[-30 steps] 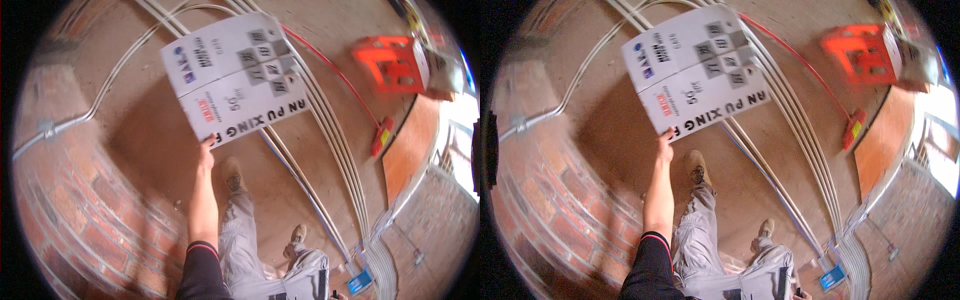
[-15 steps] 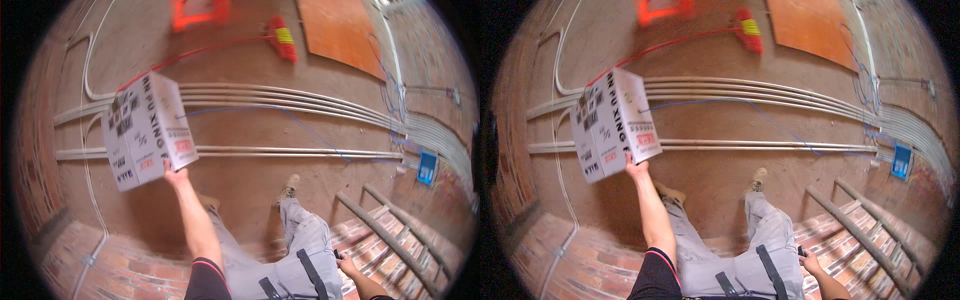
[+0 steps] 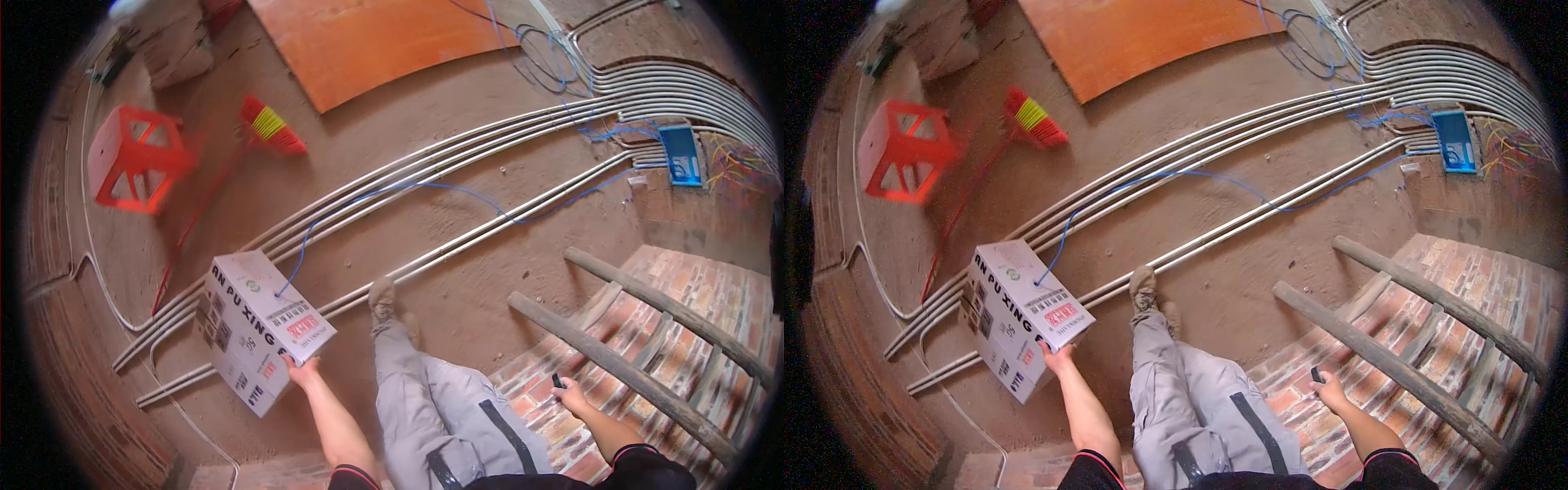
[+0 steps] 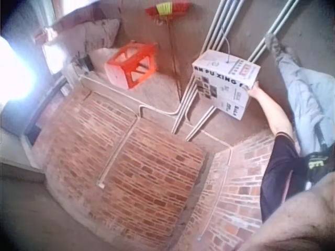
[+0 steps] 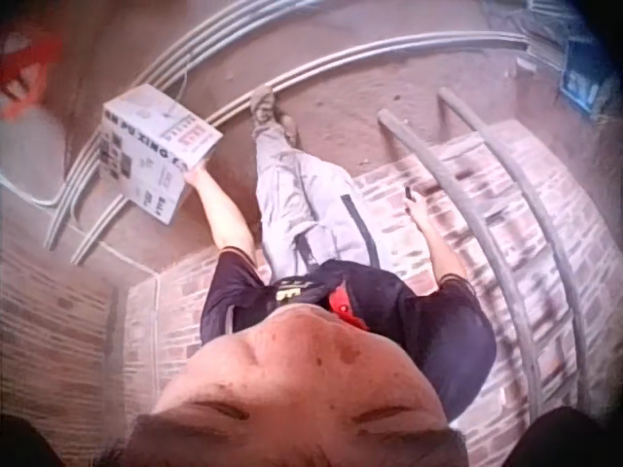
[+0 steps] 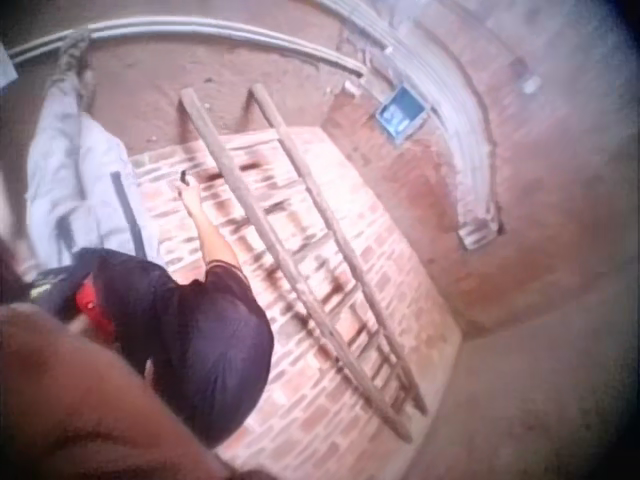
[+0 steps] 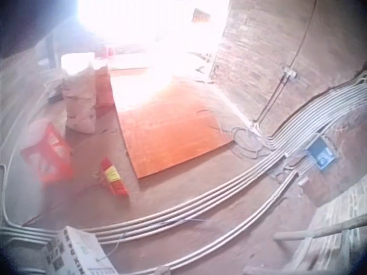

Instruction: Installing and organizing electrical or networking cables within conduit pipes and an electrical box.

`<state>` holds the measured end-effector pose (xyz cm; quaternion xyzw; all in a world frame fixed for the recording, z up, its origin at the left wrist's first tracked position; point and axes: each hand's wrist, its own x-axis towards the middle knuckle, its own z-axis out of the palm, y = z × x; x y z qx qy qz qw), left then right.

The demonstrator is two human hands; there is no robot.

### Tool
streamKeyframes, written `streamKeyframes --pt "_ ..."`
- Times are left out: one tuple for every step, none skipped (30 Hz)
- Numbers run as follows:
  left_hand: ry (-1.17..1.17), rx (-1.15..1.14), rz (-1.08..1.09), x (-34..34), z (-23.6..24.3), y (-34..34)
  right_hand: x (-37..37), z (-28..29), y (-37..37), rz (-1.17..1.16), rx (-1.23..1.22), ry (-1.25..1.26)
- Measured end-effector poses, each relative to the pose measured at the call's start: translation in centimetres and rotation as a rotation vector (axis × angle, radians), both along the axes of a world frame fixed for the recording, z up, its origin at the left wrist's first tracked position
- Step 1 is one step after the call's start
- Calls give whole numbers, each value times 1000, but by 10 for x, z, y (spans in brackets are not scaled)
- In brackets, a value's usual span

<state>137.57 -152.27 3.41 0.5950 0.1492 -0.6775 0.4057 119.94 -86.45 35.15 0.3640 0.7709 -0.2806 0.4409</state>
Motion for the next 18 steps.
streamKeyframes --pt "8 95 5 -32 9 27 8 -2 30 -21 -20 46" --pt "177 158 106 -65 20 55 7 -1 63 87 25 19" --pt "113 132 97 -79 28 60 6 1 68 44 -10 43" --pt "48 108 87 -94 33 66 7 3 73 -2 -42 67" --pt "44 96 71 -110 36 67 0 2 74 -18 -53 64" --pt "19 120 99 -119 37 69 -2 8 70 -68 -37 -16" --pt "-7 147 125 -130 37 73 -4 12 70 -119 -20 -94" --pt "-9 163 97 -146 32 85 -5 11 81 -148 -5 -93" --pt "-65 196 63 -167 27 100 -10 10 95 -237 -21 -67" --pt "-120 231 27 -188 22 118 -15 13 112 -327 -32 -37" --pt "-41 156 20 -184 13 114 -40 16 108 -280 -32 -45" --pt "-49 162 -5 -166 10 89 -59 4 104 -291 -71 -50" --pt "-18 158 -22 -154 12 76 -64 -5 108 -257 -92 -43" --pt "25 153 -27 -161 13 76 -79 -21 124 -210 -114 -24" --pt "-10 153 -49 -190 3 99 -79 -48 158 -193 -177 75" --pt "-85 145 -77 -195 10 110 -95 -42 169 -217 -159 72" --pt "-251 146 -136 -224 8 152 -131 -25 174 -259 -161 7" --pt "-237 163 -146 -255 11 184 -182 -23 186 -278 -198 -31"
